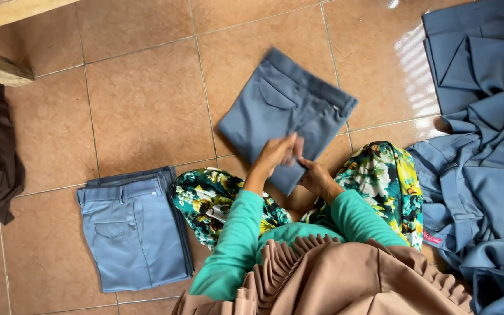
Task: Folding blue trousers and stacking them on the floor.
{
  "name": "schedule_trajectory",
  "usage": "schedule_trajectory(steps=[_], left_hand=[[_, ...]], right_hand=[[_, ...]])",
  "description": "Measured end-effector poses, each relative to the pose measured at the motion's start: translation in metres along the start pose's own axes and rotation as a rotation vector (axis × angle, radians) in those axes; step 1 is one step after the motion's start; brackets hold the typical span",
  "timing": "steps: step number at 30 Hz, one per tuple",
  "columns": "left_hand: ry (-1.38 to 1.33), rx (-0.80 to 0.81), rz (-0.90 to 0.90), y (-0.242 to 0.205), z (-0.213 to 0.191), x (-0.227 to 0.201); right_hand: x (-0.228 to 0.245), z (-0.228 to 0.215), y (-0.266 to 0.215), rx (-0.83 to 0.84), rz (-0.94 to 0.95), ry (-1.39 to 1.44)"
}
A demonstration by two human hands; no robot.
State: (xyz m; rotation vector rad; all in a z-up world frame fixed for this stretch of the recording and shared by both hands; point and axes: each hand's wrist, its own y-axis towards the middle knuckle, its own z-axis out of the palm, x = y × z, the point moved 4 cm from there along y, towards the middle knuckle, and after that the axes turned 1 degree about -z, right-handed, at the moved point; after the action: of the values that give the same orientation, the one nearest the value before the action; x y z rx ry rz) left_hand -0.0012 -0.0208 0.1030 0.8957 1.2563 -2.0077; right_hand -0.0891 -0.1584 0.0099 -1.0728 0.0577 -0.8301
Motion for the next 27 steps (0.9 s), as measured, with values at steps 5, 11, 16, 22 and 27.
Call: schedule_trajectory(steps=[5, 11, 16, 22, 27], left_hand=[[0.248, -0.076, -0.626, -0.038, -0.084, 0.143], [-0.62, -0.506, -0.357, 0.001, -0.054, 0.132], [-0.61, -0.604, -0.157, -0.015, -0.036, 0.119], [-0.607, -0.588, 0.008, -0.044, -0.055, 0.088], [-0.686, -0.599, 0.15, -0.077, -0.09, 0.041]], right_hand=[[-0.023, -0.072, 0.056, 0.002, 0.048, 0.224], [0.035, 0.057, -0.068, -0.041, 0.015, 0.236], [0.035, -0.037, 0.002, -0.096, -0.108, 0.238], [0.104, -0.17, 0.101, -0.183, -0.327, 0.292], [0.152, -0.053, 0.072, -0.195, -0.391, 0.126]])
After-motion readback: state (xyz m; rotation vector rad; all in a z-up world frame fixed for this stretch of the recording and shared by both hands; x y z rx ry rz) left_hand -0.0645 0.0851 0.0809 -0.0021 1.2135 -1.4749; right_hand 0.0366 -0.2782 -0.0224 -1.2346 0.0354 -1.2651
